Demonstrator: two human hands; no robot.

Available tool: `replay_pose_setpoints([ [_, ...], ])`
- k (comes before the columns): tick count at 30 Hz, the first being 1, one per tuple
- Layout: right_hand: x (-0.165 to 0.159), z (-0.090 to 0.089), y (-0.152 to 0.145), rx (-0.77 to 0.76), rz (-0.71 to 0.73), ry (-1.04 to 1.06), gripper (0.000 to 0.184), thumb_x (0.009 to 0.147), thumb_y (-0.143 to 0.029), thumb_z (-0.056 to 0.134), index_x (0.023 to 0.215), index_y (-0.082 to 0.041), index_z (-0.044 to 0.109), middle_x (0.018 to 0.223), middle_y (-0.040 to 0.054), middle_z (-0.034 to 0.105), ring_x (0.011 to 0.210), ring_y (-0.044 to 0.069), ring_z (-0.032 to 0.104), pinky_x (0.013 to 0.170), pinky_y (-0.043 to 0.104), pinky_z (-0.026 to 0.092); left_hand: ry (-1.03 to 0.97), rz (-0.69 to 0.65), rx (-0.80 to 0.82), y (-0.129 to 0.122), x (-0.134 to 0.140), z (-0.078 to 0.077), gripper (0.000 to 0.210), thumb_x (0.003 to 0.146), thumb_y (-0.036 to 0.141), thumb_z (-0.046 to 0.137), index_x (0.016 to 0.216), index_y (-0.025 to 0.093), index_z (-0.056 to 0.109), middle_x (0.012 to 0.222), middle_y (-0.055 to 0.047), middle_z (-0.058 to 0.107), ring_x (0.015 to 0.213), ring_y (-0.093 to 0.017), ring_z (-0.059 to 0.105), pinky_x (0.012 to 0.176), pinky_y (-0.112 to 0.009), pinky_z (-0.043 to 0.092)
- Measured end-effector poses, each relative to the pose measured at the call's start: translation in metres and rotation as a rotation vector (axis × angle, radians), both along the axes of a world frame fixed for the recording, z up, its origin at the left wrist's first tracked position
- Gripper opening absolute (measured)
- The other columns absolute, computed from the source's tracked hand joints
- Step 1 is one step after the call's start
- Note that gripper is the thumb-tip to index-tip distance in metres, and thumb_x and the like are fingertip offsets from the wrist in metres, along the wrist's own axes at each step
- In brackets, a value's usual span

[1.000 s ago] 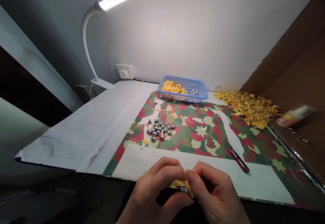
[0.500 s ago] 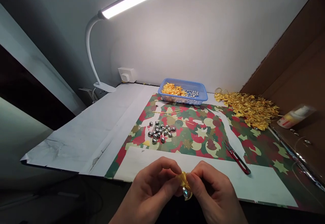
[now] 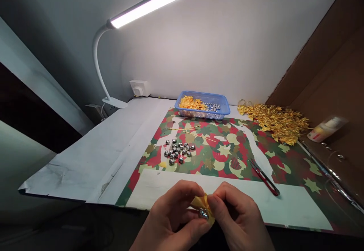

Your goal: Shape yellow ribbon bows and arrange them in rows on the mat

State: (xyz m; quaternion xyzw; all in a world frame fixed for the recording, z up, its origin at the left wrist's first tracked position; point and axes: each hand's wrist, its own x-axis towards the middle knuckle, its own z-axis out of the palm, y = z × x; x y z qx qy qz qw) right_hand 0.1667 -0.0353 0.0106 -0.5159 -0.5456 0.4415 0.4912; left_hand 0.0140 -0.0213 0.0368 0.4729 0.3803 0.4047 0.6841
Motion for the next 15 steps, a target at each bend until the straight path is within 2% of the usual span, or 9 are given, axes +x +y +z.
replay_pose_setpoints([
  [4,0.01,0.002,0.005,-0.074,0.112,-0.001,0.044,0.093,-0.05,0.052,0.065,-0.016,0.058,0.061,-0.0025,0.046,0.056,0.011,0.04,0.052,0.025,0.03,0.006,0.0,0.025,0.002,0.0,0.001,0.011,0.079,0.025,0.077,0.088,0.022,0.071,0.076,0.002,0.062,0.064,-0.011,0.049,0.059,-0.02,0.043],
  [6,0.018,0.003,0.009,-0.14,0.169,0.07,0.039,0.093,-0.049,0.053,0.074,-0.016,0.064,0.059,-0.0034,0.047,0.054,0.01,0.042,0.051,0.023,0.032,-0.015,-0.015,0.015,0.003,0.0,0.003,0.011,0.078,0.027,0.078,0.084,0.02,0.071,0.076,0.001,0.063,0.064,-0.01,0.048,0.059,-0.02,0.042],
  [8,0.026,0.003,0.013,-0.177,0.167,0.239,0.03,0.093,-0.045,0.057,0.088,-0.018,0.07,0.058,-0.0038,0.05,0.056,0.01,0.048,0.055,0.022,0.038,-0.033,-0.037,-0.021,0.005,-0.001,0.005,0.015,0.076,0.029,0.08,0.083,0.019,0.072,0.076,0.0,0.064,0.066,-0.011,0.05,0.061,-0.021,0.043],
  [11,0.029,0.004,0.017,-0.16,0.106,0.612,0.017,0.089,-0.035,0.066,0.102,-0.025,0.072,0.07,-0.003,0.06,0.061,0.009,0.057,0.063,0.021,0.046,-0.027,-0.033,-0.105,0.006,-0.002,0.006,0.019,0.072,0.029,0.083,0.085,0.018,0.074,0.075,-0.001,0.066,0.068,-0.012,0.054,0.062,-0.021,0.044],
  [13,0.027,0.004,0.019,-0.158,0.073,0.827,0.024,0.086,-0.029,0.072,0.109,-0.032,0.07,0.078,-0.0039,0.063,0.057,0.006,0.057,0.06,0.02,0.049,-0.015,-0.017,-0.154,0.006,-0.003,0.006,0.022,0.069,0.028,0.085,0.085,0.017,0.075,0.072,0.0,0.067,0.065,-0.011,0.054,0.061,-0.02,0.043],
  [15,0.024,0.003,0.022,-0.17,0.017,0.95,0.032,0.083,-0.024,0.075,0.113,-0.033,0.068,0.078,-0.0045,0.064,0.053,0.004,0.055,0.056,0.018,0.05,-0.016,-0.002,-0.171,0.005,-0.003,0.005,0.023,0.067,0.029,0.087,0.084,0.017,0.076,0.07,0.001,0.067,0.064,-0.01,0.055,0.06,-0.019,0.043],
])
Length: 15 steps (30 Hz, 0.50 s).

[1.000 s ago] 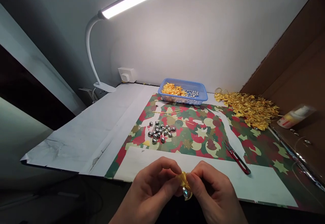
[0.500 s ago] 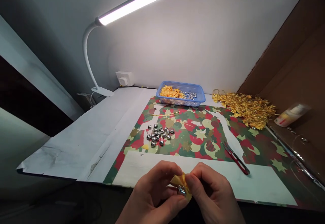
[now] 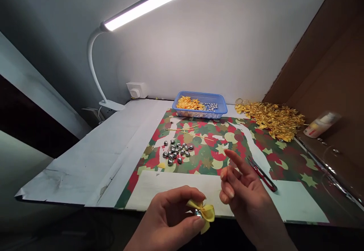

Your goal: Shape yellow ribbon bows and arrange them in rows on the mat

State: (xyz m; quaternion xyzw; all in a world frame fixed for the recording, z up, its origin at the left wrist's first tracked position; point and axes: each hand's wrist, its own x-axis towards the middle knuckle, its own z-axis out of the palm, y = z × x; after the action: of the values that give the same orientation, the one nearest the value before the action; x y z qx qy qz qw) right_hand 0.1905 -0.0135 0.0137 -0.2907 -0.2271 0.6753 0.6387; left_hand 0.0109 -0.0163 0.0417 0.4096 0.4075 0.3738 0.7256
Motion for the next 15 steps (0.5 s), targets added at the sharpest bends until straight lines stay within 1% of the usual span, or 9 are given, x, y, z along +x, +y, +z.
replay_pose_setpoints([
  [4,-0.004,-0.005,0.005,-0.068,-0.075,0.056,0.032,0.079,-0.022,0.079,0.109,-0.024,0.068,0.074,-0.0034,0.064,0.051,0.004,0.052,0.053,0.017,0.051,-0.038,0.034,-0.008,-0.003,0.0,0.001,0.021,0.064,0.027,0.089,0.08,0.019,0.078,0.069,0.001,0.071,0.063,-0.01,0.06,0.06,-0.017,0.046],
  [8,-0.004,-0.015,0.007,-0.092,-0.109,0.06,0.035,0.077,-0.022,0.081,0.108,-0.027,0.065,0.074,-0.0032,0.065,0.05,0.004,0.05,0.052,0.016,0.05,-0.07,0.053,-0.041,-0.005,0.002,0.003,0.018,0.064,0.022,0.089,0.077,0.017,0.077,0.067,0.001,0.073,0.061,-0.009,0.062,0.059,-0.015,0.047],
  [10,-0.002,-0.02,0.007,-0.088,-0.095,0.045,0.027,0.077,-0.023,0.08,0.1,-0.028,0.066,0.075,-0.0037,0.065,0.052,0.004,0.05,0.053,0.016,0.048,-0.114,0.053,-0.072,-0.004,0.002,0.001,0.019,0.065,0.02,0.089,0.079,0.017,0.077,0.067,0.001,0.073,0.061,-0.009,0.062,0.059,-0.015,0.048],
  [12,-0.001,-0.022,0.004,-0.042,-0.024,-0.053,0.01,0.083,-0.029,0.075,0.09,-0.027,0.069,0.07,-0.0041,0.061,0.056,0.005,0.054,0.058,0.017,0.047,-0.188,0.053,-0.114,-0.001,0.003,-0.004,0.031,0.062,0.017,0.09,0.091,0.02,0.077,0.069,0.002,0.072,0.059,-0.008,0.061,0.057,-0.016,0.048],
  [13,0.0,-0.022,0.002,0.0,0.016,-0.144,0.006,0.086,-0.031,0.072,0.087,-0.025,0.07,0.069,-0.0036,0.06,0.059,0.006,0.055,0.06,0.017,0.047,-0.227,0.046,-0.144,0.001,0.003,-0.007,0.041,0.061,0.015,0.091,0.098,0.022,0.075,0.068,0.003,0.07,0.055,-0.007,0.059,0.054,-0.017,0.047],
  [15,0.001,-0.018,-0.002,0.098,0.085,-0.359,0.013,0.089,-0.035,0.067,0.088,-0.024,0.074,0.076,-0.0012,0.06,0.066,0.009,0.056,0.064,0.02,0.045,-0.291,0.001,-0.222,0.004,0.004,-0.016,0.06,0.059,0.013,0.092,0.113,0.027,0.069,0.065,0.005,0.068,0.047,-0.006,0.053,0.048,-0.016,0.043],
])
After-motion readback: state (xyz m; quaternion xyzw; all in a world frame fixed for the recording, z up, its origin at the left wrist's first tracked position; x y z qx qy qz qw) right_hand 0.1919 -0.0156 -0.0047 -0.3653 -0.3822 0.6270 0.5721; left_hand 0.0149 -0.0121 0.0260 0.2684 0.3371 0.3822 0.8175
